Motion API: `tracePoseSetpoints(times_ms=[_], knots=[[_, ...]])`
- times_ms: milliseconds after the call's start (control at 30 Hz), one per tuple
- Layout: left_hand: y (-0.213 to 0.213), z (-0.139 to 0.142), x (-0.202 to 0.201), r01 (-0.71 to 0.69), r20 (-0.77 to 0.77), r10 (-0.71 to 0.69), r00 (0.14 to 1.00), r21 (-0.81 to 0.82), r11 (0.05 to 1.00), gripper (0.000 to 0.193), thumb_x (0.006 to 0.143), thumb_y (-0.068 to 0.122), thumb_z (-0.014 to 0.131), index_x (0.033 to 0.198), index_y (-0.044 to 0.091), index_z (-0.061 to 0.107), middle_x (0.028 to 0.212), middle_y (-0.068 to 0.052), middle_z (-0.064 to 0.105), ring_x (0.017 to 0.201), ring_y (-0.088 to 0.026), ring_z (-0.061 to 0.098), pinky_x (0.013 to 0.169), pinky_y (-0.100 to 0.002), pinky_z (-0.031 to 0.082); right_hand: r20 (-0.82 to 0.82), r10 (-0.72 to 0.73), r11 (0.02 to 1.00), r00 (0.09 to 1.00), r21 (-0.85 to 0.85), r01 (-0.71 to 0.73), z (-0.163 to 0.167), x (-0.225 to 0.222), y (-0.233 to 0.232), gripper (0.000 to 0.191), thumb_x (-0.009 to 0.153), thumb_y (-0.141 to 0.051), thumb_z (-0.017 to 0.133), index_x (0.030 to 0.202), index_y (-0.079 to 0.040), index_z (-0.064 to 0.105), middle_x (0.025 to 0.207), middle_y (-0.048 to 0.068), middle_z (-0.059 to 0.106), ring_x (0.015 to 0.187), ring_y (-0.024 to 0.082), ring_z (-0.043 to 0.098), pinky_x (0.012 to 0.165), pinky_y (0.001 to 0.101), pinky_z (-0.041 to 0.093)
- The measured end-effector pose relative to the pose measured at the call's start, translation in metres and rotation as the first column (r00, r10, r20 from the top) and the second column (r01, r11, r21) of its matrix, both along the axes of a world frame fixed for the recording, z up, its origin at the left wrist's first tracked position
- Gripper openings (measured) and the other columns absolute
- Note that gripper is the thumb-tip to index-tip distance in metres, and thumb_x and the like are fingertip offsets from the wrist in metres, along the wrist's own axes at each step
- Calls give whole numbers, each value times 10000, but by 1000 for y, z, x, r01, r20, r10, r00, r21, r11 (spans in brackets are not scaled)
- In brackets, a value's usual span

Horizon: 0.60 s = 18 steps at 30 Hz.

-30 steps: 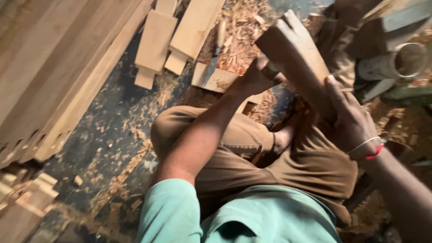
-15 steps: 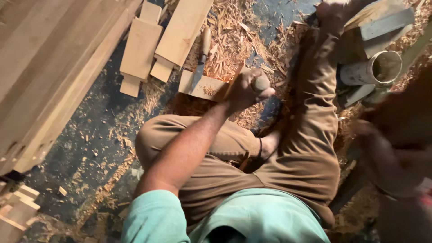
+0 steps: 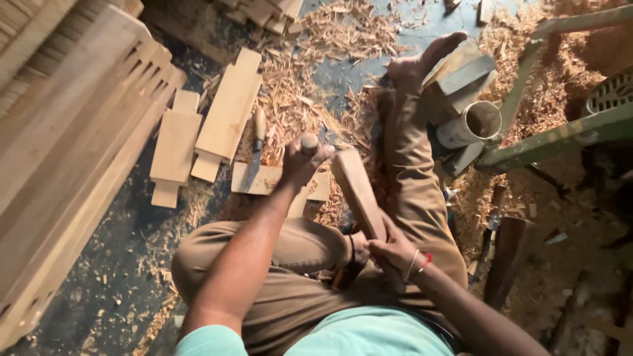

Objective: The person sits on the floor and carves a small piece of wood using a chisel and a wooden mallet. They repeatedly strike the chisel to shape the wood, occasionally adjusting the piece in their hands.

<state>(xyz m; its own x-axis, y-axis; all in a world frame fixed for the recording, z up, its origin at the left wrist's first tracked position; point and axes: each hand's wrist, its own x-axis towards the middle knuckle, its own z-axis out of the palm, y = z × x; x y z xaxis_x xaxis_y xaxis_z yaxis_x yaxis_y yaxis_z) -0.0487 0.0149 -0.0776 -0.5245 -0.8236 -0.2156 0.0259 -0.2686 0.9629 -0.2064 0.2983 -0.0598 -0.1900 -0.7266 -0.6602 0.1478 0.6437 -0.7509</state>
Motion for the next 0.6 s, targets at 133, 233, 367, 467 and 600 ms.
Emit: tracePoseSetpoints(times_ms=[133, 233, 367, 467, 600], knots=[[12, 19, -2, -41, -204, -4, 979, -217, 975, 334, 850, 271, 867, 1012, 78, 647, 854, 29, 711, 794, -84, 681, 724, -268, 575, 177, -105, 992, 979, 81, 92, -10, 21, 11, 917, 802, -52, 754, 1571, -243, 293, 796, 72, 629, 553, 171, 625, 463, 347, 564], [-3, 42, 5, -103, -252, 30, 967, -280, 955, 599, 817, 268, 965, 1186, 26, 560, 947, -16, 607, 826, -114, 624, 728, -262, 557, 166, -125, 984, 978, 148, 101, -5, 27, 11, 894, 825, -61, 736, 1584, -237, 298, 792, 46, 605, 557, 149, 606, 476, 334, 563], [-39, 68, 30, 40, -355, -184, 916, -376, 926, 818, 805, 427, 968, 1305, 135, 390, 1127, 16, 588, 918, -81, 651, 831, -256, 646, 113, -82, 983, 990, 173, 62, 3, 31, 1, 927, 826, -45, 741, 1583, -252, 246, 816, 35, 594, 568, 146, 607, 488, 337, 561], [-44, 75, 39, 110, -285, -274, 919, -482, 869, 652, 892, 421, 949, 1257, 119, 501, 1059, 15, 582, 941, -85, 601, 834, -252, 561, 78, -73, 979, 994, 194, 57, 6, 33, -5, 954, 815, -45, 746, 1592, -257, 235, 812, 48, 590, 557, 152, 594, 479, 339, 556], [-33, 68, 34, 262, -219, -349, 911, -346, 901, 520, 961, 503, 822, 1205, 107, 589, 973, 43, 659, 903, -69, 633, 801, -258, 560, 110, -90, 980, 990, 185, 69, 10, 36, -6, 942, 831, -47, 739, 1602, -239, 234, 857, 43, 591, 567, 149, 596, 485, 332, 559]])
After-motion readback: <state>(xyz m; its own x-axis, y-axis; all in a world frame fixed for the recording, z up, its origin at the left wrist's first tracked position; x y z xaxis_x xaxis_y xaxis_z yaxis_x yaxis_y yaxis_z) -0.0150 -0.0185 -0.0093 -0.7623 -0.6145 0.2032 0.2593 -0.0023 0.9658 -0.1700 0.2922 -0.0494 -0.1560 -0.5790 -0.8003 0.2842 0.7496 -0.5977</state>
